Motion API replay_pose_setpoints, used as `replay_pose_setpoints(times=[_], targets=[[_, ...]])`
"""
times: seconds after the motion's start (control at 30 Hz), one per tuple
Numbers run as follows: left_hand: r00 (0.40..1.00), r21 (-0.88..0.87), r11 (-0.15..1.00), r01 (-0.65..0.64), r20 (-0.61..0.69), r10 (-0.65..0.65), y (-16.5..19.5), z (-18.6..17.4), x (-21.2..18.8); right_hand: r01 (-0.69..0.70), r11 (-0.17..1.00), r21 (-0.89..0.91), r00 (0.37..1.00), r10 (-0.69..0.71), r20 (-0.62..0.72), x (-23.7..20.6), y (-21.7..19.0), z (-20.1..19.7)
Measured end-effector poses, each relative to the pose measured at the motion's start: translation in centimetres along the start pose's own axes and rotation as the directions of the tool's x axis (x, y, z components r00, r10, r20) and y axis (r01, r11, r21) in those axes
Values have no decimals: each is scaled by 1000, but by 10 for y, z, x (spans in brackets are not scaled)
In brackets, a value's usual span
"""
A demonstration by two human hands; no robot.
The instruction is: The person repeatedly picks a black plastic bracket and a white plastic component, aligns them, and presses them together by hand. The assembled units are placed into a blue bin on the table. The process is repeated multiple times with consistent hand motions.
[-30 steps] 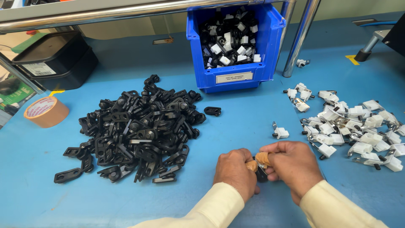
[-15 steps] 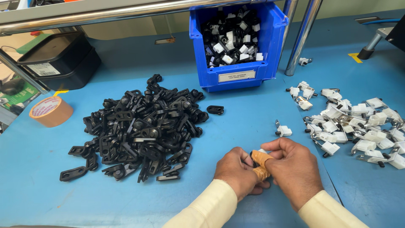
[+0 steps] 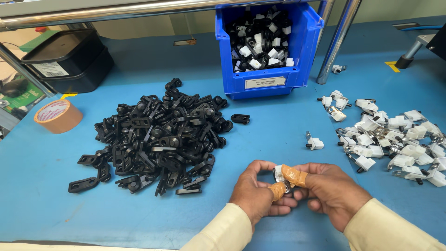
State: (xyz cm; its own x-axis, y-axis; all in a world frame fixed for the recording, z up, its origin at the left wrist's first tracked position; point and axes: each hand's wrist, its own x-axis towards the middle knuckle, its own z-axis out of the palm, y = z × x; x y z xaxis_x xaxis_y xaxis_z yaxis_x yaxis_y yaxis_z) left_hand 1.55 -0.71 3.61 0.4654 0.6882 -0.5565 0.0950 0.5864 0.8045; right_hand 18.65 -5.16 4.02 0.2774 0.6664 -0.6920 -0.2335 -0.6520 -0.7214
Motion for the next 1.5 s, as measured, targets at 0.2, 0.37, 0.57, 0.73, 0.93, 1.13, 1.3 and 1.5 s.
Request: replay_pose_setpoints(times=[0.2, 0.37, 0.57, 0.73, 0.93, 1.13, 1.3, 1.5], targets=[[991, -13, 995, -98, 88, 99, -5, -3, 0, -57, 998, 22, 997, 56, 60, 11, 4, -10], [982, -5, 992, -125, 141, 125, -3, -5, 0, -136, 986, 93, 982, 122, 143, 22, 3, -20], [995, 124, 989, -85, 69, 77, 6, -1, -6, 1, 998, -64, 999, 1, 43, 26, 6, -15], [990, 201, 977, -68, -104, 90, 10, 12, -13, 228, 972, 57, 943, -206, -263, 14, 37, 20], [991, 133, 991, -16, -131, 34, 12, 13, -12, 718, -1, -696, 172, -969, 179, -11, 62, 7], [993, -17, 1000, 15, -117, -17, 8, 12, -10, 283, 953, -106, 950, -294, -106, -18, 46, 6], [994, -9, 1000, -24, -110, 23, 6, 17, -13, 183, 981, 67, 972, -170, -160, -11, 38, 8], [982, -50, 998, -29, -186, 19, 8, 30, -13, 192, 961, 197, 958, -141, -248, -6, 41, 10]])
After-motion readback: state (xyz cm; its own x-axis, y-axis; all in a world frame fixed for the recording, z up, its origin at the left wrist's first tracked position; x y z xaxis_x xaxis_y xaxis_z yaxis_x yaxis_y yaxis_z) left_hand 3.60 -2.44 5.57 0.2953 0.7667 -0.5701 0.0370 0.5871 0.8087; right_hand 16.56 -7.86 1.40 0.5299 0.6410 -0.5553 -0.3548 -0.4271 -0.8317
